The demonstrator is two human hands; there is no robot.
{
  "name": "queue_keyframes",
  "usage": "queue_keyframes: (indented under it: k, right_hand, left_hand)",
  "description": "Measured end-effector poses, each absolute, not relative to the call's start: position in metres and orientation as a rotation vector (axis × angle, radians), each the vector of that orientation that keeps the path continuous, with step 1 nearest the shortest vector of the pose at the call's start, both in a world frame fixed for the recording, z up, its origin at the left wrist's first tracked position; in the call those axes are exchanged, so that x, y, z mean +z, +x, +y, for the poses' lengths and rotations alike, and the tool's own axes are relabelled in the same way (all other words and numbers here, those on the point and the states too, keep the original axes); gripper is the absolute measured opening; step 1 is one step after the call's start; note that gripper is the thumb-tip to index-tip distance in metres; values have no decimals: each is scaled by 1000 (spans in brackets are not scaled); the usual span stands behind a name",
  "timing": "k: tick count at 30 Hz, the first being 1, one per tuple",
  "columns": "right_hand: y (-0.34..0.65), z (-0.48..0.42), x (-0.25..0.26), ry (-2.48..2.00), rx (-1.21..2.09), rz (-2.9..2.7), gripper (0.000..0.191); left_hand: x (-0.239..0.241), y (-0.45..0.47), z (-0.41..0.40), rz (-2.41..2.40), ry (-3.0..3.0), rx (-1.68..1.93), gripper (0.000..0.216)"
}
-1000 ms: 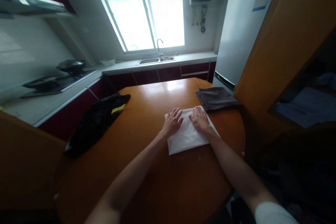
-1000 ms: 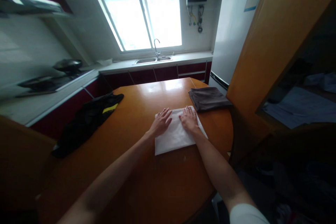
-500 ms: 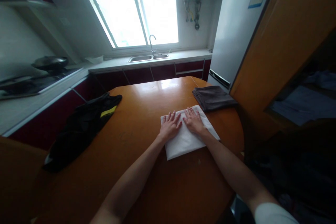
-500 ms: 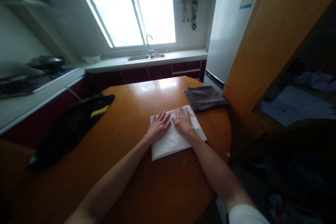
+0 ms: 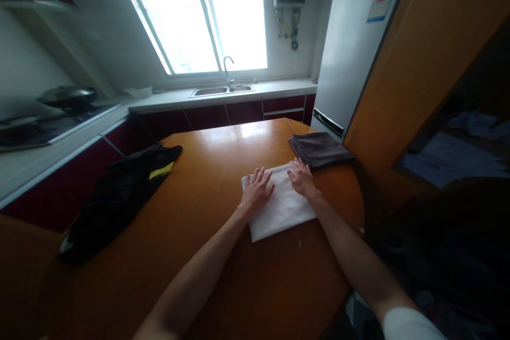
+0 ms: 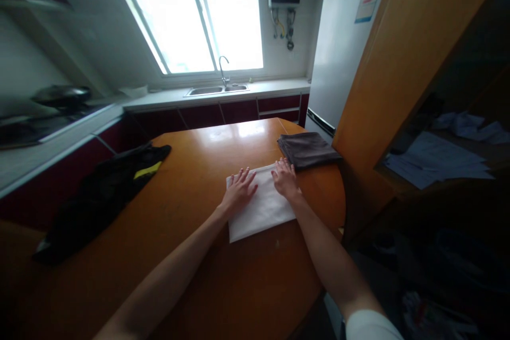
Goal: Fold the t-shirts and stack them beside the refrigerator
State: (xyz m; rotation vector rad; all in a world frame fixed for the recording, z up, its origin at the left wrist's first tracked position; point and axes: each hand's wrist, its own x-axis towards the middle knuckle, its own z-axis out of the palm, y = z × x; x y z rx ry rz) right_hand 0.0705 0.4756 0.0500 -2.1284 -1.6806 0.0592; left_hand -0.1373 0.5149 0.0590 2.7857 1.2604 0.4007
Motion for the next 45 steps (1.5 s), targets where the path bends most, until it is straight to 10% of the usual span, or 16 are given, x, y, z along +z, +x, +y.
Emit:
queue_keyframes:
  k: [25, 45]
  right_hand:
    - [67, 434, 39, -2160, 203, -1839, 59]
    - [123, 443, 104, -2121, 1032, -959, 20]
  left_hand:
    - [54, -167, 446, 937, 2727, 458, 49]
    - [38, -187, 475, 1153, 2096, 1189, 32]
